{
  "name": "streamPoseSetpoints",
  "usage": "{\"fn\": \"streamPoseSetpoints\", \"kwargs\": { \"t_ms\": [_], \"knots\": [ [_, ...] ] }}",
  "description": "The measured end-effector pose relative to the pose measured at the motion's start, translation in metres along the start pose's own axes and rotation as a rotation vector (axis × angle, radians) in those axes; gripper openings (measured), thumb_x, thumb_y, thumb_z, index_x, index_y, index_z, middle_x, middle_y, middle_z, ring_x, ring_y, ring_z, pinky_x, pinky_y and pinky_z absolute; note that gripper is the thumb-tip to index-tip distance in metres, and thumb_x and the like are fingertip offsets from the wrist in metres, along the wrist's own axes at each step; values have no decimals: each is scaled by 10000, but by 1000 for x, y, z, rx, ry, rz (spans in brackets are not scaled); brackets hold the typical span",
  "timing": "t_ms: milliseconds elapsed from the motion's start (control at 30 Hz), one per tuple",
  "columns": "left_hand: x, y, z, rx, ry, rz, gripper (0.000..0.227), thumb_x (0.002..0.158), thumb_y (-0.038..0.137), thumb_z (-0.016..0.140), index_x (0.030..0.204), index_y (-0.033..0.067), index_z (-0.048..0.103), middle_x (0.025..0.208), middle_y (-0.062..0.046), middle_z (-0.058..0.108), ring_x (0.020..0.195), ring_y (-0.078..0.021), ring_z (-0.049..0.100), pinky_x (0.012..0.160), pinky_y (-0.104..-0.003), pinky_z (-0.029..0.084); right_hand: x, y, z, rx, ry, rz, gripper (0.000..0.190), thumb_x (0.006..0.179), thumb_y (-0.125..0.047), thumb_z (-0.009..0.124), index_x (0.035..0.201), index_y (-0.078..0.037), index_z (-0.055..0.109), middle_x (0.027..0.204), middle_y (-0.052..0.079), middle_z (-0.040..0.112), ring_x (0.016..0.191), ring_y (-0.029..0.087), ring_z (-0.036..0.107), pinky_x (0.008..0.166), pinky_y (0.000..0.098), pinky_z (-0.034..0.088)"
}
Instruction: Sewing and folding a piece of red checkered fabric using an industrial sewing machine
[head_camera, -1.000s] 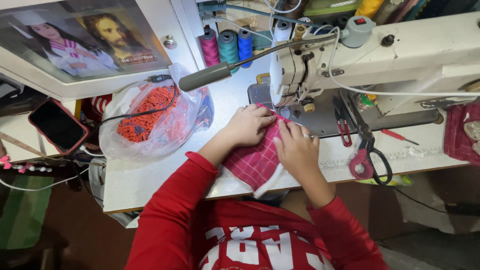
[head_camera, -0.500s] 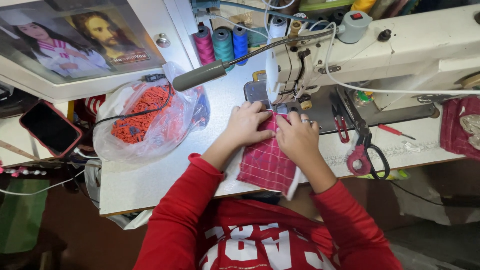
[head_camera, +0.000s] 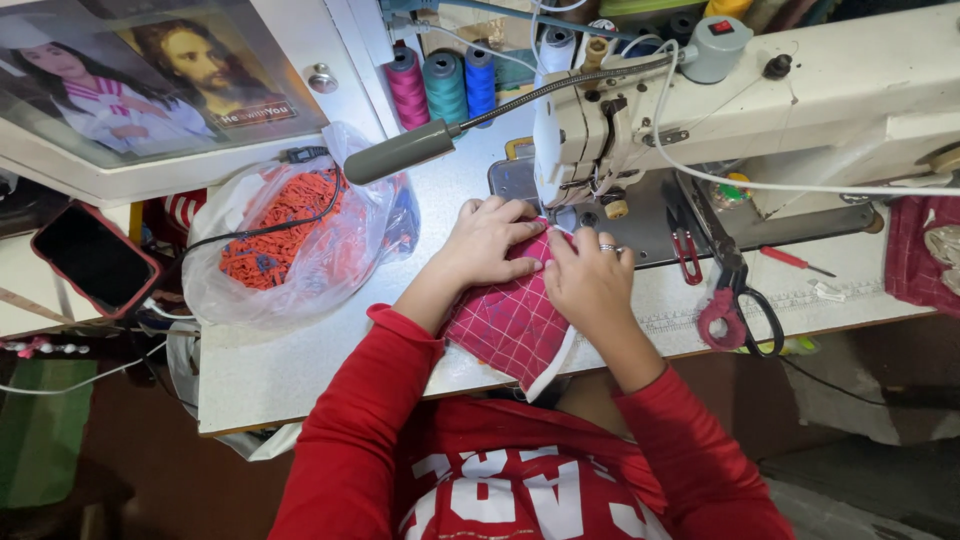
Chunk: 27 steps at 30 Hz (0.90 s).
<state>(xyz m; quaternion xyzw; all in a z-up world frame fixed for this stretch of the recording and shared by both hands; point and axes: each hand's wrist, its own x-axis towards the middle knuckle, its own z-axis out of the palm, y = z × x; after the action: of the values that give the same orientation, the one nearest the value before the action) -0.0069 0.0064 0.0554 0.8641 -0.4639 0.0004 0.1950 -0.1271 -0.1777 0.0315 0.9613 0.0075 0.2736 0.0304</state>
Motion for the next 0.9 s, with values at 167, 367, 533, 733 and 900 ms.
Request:
{"fn": "streamPoseSetpoints", "kwargs": {
  "t_ms": [167,367,533,733,900],
  "knots": [
    [1,11,11,73,91,-15,525,805,625,672,1171,251,728,1133,58,615,1047,-198,569,944,-467,425,6,29,10,62,-122,-39,421,882,-411,521,1242,-318,717,1104,7,613,1050,290,618,885,526,473],
    [2,8,31,100,88,-41,279,810,418,697,1060,300,735,1022,87,566,994,-192,557,916,-470,423,32,67,7,298,-581,-30,534,979,-323,404,1493,-356,545,1466,1,627,1290,369,620,1210,701,112],
    [-3,14,33,20,153,-55,354,792,477,733,1087,281,721,1135,84,581,1064,-193,533,928,-469,405,48,67,-1,92,-630,1,475,995,-423,373,1419,-408,585,1386,47,688,1314,329,622,1252,607,120],
    [-3,15,29,-24,178,-89,423,810,502,723,1164,271,713,1190,85,623,1089,-212,552,940,-506,406,16,57,-14,174,-546,6,495,1055,-453,389,1510,-294,503,1525,59,535,1363,330,540,1228,577,244],
    [-2,13,27,25,188,-85,405,809,499,717,1136,262,727,1183,80,626,1082,-220,554,922,-515,402,5,58,-1,222,-496,-3,553,1066,-475,381,1581,-277,427,1624,22,416,1449,286,414,1206,566,286]
  ]
}}
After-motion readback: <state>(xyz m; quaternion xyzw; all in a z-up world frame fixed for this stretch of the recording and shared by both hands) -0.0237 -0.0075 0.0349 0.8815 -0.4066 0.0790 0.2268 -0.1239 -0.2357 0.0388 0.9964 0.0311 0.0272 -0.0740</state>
